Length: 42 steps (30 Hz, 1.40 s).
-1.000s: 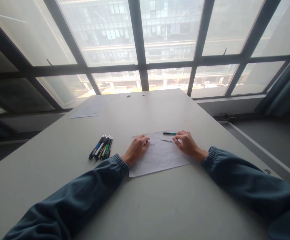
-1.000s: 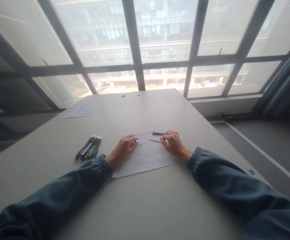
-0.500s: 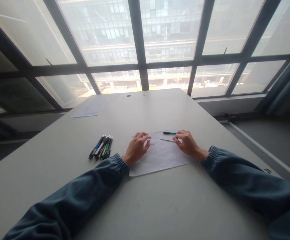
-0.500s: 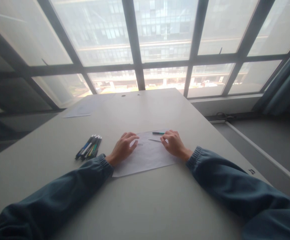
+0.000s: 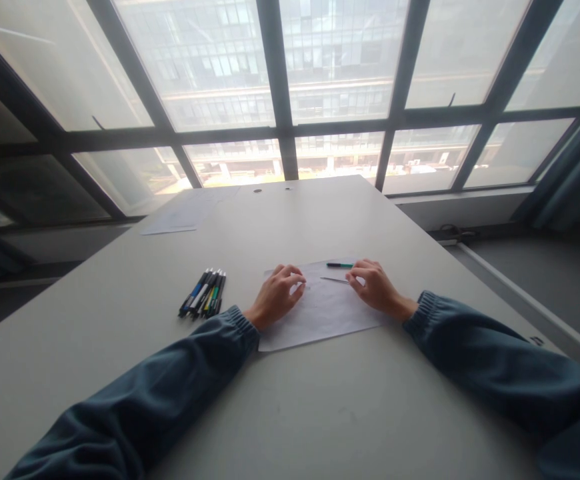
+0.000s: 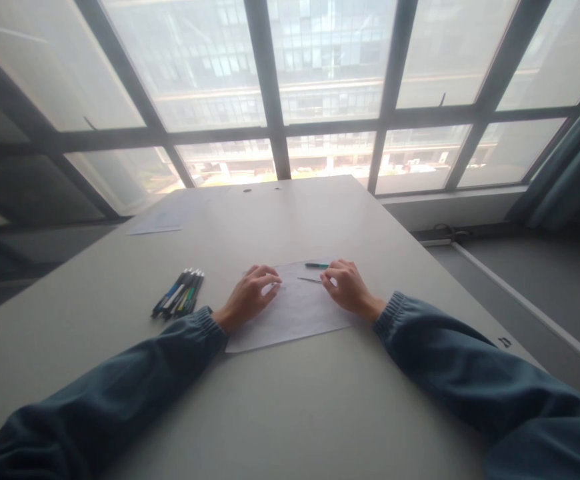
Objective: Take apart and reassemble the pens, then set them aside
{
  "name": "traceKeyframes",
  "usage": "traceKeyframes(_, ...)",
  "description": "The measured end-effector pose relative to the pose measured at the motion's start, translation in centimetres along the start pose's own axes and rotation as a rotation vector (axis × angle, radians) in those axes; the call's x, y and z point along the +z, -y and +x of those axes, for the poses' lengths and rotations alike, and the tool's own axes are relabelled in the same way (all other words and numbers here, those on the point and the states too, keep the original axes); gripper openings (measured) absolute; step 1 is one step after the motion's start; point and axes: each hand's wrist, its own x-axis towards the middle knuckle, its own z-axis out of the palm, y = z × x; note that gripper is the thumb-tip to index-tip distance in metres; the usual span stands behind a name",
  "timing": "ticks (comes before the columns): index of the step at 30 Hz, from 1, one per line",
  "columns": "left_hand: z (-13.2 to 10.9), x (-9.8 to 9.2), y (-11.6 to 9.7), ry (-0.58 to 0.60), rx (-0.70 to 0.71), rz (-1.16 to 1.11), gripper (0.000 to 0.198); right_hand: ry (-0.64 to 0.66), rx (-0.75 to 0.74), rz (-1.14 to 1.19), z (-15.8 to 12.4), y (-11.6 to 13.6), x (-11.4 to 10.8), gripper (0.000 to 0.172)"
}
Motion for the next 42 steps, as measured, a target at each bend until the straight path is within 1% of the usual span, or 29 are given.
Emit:
traceKeyframes(8, -0.05, -0.06, -0.2, 0.005, 0.011, 0.001, 0.02, -0.004, -0.002, 0.01, 0.01, 0.06, 0.0, 0.028)
traceKeyframes(14, -0.13, 0.08, 0.35, 0.036, 0.03, 0.006, 0.016, -0.007, 0.003, 0.01, 0.09, 0.22, -0.14, 0.028)
traceKeyframes(16, -0.16, 0.13, 0.48, 0.045, 0.037, 0.014, 0.015, -0.022, 0.012, 0.003, 0.09, 0.17, -0.15, 0.026)
traceKeyframes(19, -0.18, 0.17, 0.52, 0.053, 0.037, 0.025, 0.015, -0.028, 0.032, -0.009, 0.01, -0.09, -0.05, 0.017)
traceKeyframes(22, -0.16, 0.19, 0.5, 0.057, 0.034, 0.011, 0.016, 0.003, 0.052, -0.024, -0.12, -0.48, 0.15, 0.012)
traceKeyframes(32, -0.02, -0.08, 0.13, 0.07, 0.017, -0.034, 0.015, 0.122, 0.076, -0.071, -0.07, -0.66, 0.24, 0.009)
traceKeyframes(42, 0.08, -0.11, 0.03, 0.079, 0.026, -0.035, 0.014, 0.146, 0.058, -0.037, 0.01, -0.35, 0.02, 0.009)
